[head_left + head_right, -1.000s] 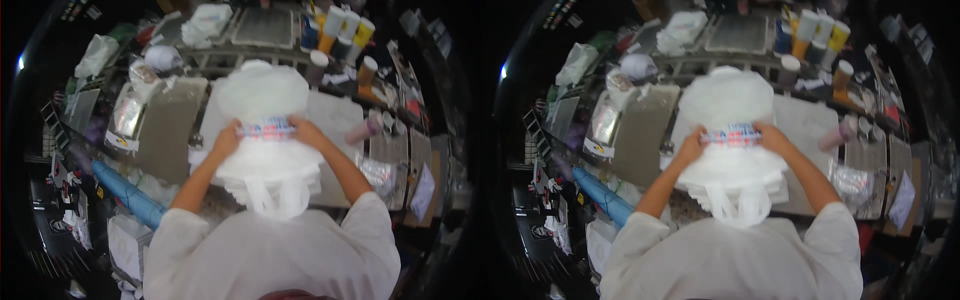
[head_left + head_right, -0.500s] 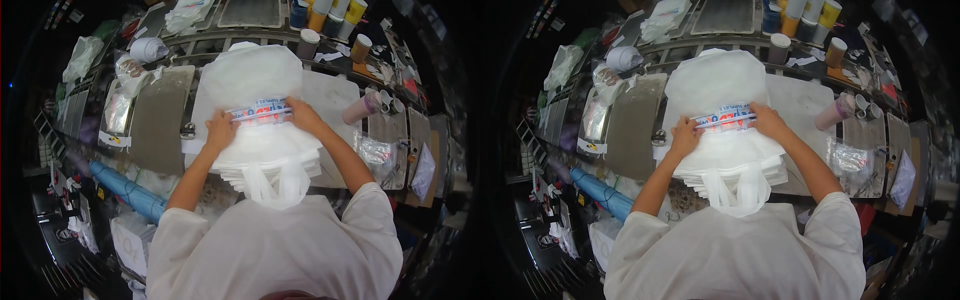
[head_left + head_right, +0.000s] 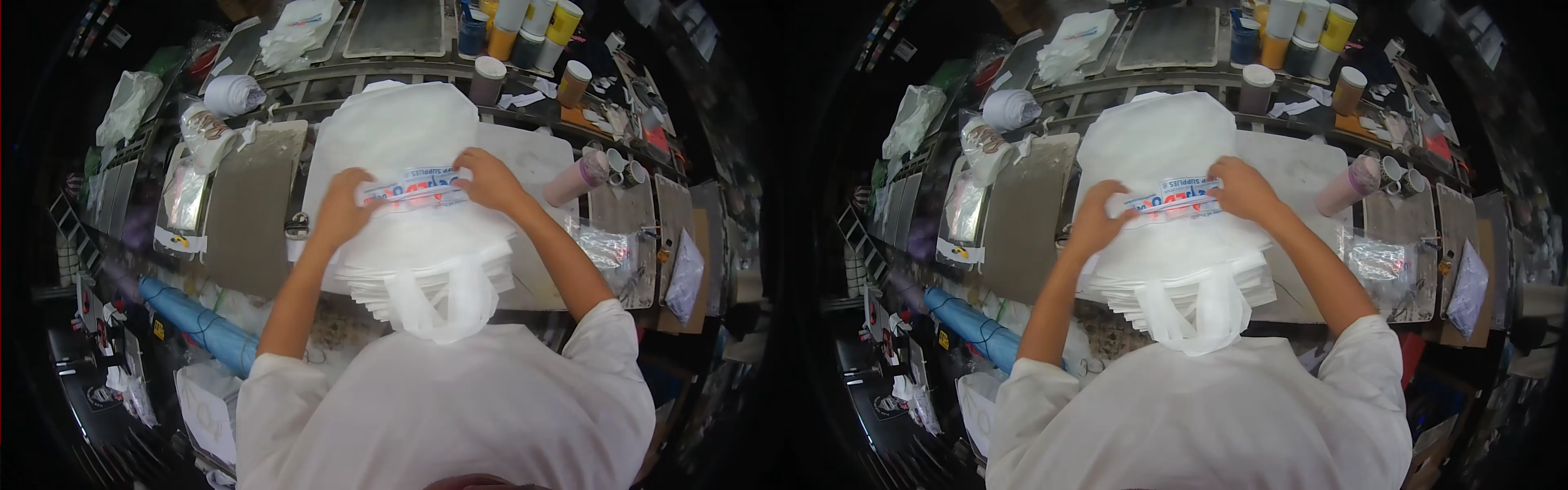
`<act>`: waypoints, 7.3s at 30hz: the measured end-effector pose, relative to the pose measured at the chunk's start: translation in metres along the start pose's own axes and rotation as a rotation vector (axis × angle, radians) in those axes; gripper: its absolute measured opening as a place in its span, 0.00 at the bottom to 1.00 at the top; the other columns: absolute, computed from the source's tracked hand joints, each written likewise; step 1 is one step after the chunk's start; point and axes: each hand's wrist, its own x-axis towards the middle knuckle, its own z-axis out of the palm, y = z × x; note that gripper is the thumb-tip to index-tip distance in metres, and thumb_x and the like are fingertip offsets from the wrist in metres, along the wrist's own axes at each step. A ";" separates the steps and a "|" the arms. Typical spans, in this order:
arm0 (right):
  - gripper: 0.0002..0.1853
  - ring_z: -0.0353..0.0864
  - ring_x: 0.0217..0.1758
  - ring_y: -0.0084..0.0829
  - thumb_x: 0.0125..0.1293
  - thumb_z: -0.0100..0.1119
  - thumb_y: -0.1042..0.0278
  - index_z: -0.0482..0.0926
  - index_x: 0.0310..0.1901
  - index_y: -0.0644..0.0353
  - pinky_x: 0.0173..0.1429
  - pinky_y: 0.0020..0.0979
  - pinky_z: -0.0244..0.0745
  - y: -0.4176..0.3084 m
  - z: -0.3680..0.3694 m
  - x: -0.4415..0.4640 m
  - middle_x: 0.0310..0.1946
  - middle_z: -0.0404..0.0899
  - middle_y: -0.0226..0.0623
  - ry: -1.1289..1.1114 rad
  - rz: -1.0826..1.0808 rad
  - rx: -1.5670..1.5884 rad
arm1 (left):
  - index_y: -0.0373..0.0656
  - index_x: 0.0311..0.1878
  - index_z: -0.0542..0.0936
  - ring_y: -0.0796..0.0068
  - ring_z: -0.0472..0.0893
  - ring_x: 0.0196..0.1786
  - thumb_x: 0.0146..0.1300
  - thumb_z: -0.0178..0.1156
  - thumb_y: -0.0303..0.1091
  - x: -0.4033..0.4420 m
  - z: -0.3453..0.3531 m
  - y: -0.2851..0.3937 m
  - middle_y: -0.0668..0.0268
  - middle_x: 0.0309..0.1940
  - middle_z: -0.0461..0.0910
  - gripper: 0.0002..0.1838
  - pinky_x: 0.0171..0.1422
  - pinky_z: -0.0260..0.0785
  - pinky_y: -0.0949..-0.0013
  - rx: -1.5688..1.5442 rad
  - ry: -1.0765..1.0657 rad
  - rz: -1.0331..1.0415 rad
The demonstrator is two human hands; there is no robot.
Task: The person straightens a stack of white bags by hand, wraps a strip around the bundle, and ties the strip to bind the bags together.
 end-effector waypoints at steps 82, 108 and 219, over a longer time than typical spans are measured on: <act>0.16 0.79 0.32 0.34 0.47 0.79 0.66 0.78 0.29 0.61 0.39 0.35 0.73 -0.019 0.094 0.046 0.27 0.81 0.40 0.021 0.035 0.098 | 0.40 0.42 0.89 0.71 0.84 0.37 0.62 0.68 0.43 -0.444 0.206 -0.224 0.60 0.37 0.88 0.15 0.41 0.74 0.66 -0.466 -0.266 -1.159; 0.17 0.78 0.56 0.48 0.64 0.63 0.56 0.83 0.46 0.60 0.59 0.49 0.73 -0.029 0.129 0.065 0.49 0.79 0.48 0.055 -0.175 -0.090 | 0.38 0.40 0.85 0.63 0.86 0.39 0.52 0.66 0.27 0.082 0.057 -0.045 0.56 0.34 0.87 0.11 0.47 0.77 0.65 -0.209 -0.303 0.131; 0.48 0.64 0.69 0.58 0.48 0.80 0.62 0.61 0.66 0.72 0.72 0.45 0.62 0.121 0.145 0.030 0.64 0.65 0.61 0.551 0.149 0.144 | 0.41 0.33 0.75 0.48 0.77 0.48 0.48 0.78 0.45 -0.016 0.105 -0.106 0.50 0.38 0.78 0.23 0.51 0.70 0.51 0.015 0.266 -0.156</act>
